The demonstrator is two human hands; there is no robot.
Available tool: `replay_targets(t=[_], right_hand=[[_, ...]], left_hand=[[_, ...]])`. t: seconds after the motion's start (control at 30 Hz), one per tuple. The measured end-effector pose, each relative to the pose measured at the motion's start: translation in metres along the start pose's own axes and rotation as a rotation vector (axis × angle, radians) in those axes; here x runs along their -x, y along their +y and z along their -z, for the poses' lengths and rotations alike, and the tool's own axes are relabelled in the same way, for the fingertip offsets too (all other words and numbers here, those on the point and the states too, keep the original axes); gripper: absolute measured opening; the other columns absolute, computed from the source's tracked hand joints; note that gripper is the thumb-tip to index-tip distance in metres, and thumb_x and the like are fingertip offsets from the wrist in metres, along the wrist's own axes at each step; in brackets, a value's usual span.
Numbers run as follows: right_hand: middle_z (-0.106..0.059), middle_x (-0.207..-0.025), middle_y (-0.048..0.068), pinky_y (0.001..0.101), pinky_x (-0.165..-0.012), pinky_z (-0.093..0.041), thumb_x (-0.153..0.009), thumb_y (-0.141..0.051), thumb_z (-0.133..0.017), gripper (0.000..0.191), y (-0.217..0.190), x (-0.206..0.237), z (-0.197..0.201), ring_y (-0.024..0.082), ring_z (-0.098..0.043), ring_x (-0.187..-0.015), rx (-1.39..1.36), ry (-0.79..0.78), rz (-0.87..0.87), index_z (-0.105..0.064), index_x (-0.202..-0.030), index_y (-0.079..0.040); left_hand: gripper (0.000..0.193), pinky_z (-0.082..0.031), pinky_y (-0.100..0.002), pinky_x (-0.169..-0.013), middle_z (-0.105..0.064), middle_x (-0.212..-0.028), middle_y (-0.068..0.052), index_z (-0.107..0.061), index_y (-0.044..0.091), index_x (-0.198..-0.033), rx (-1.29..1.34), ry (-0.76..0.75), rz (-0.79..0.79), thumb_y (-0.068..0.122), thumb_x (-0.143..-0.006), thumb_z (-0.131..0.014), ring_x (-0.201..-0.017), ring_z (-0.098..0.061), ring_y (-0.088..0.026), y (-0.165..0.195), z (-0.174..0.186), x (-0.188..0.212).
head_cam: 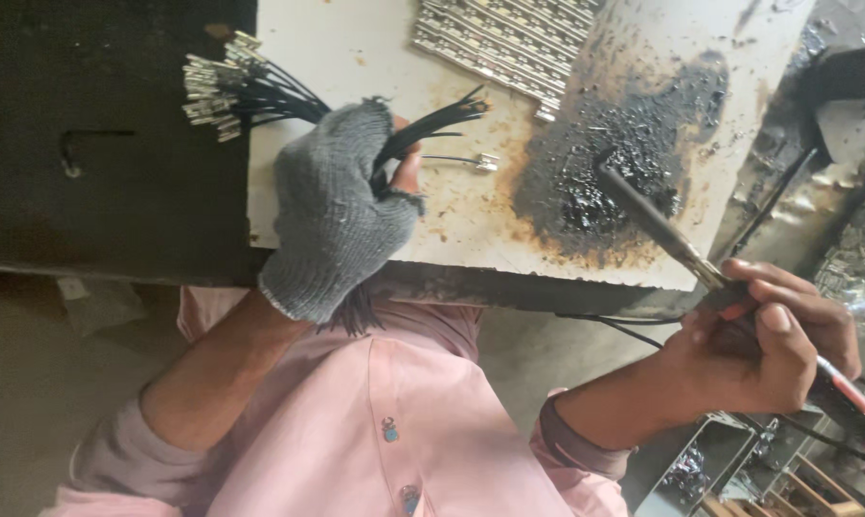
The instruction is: The person repeatedly solders black wires to silver metal connectors using a soldering iron. They hold the wires in one hand and apply the iron to the joint, then place the finished units on the workbench. The process is repeated for multiple wire-connector pairs.
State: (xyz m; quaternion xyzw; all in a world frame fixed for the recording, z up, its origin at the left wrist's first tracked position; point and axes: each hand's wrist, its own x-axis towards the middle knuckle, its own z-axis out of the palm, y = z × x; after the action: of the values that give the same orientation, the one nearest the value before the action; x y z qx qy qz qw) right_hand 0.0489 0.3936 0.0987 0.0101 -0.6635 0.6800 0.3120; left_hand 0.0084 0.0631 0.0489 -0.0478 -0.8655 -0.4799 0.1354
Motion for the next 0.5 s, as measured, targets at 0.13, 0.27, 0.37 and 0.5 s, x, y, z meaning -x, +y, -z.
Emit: replay_targets(t=[0.13, 0.27, 0.37, 0.5], right_hand=[[-0.056, -0.078, 0.021, 0.0365, -0.044, -0.052, -0.092, 0.004, -0.064, 0.009, 0.011, 0.009, -0.034, 0.041, -0.071, -0.07, 0.011, -0.136, 0.177, -0.06, -0.084, 0.004], [-0.058, -0.078, 0.024, 0.0348, -0.041, -0.056, -0.091, 0.004, -0.063, 0.008, 0.01, 0.007, -0.06, 0.04, -0.074, -0.071, 0.131, -0.339, 0.244, -0.064, -0.083, 0.003], [-0.061, -0.08, 0.027, 0.0328, -0.041, -0.054, -0.09, 0.001, -0.063, 0.009, -0.001, 0.007, -0.071, 0.039, -0.072, -0.072, 0.096, -0.332, 0.013, -0.067, -0.083, 0.006], [-0.062, -0.081, 0.03, 0.0342, -0.045, -0.054, -0.094, 0.0, -0.061, 0.009, -0.006, 0.005, -0.075, 0.039, -0.073, -0.073, 0.108, -0.342, -0.064, -0.067, -0.088, 0.005]], left_hand=[[0.017, -0.052, -0.046, -0.073, -0.064, -0.091, -0.017, -0.066, 0.001, -0.105, 0.013, -0.022, 0.004, 0.012, -0.095, -0.074, -0.08, -0.067, -0.035, -0.006, 0.0, 0.001], [0.016, -0.053, -0.047, -0.074, -0.064, -0.093, -0.017, -0.066, 0.002, -0.106, 0.015, -0.021, 0.015, 0.011, -0.095, -0.073, -0.083, -0.068, -0.036, -0.01, 0.002, 0.002], [0.019, -0.053, -0.047, -0.072, -0.065, -0.094, -0.017, -0.065, 0.002, -0.108, 0.02, -0.013, 0.029, 0.01, -0.092, -0.073, -0.081, -0.068, -0.035, -0.012, 0.004, 0.002], [0.02, -0.054, -0.046, -0.071, -0.065, -0.094, -0.016, -0.065, 0.001, -0.11, 0.048, -0.037, 0.051, 0.01, -0.093, -0.072, -0.079, -0.069, -0.033, -0.015, 0.006, 0.001]])
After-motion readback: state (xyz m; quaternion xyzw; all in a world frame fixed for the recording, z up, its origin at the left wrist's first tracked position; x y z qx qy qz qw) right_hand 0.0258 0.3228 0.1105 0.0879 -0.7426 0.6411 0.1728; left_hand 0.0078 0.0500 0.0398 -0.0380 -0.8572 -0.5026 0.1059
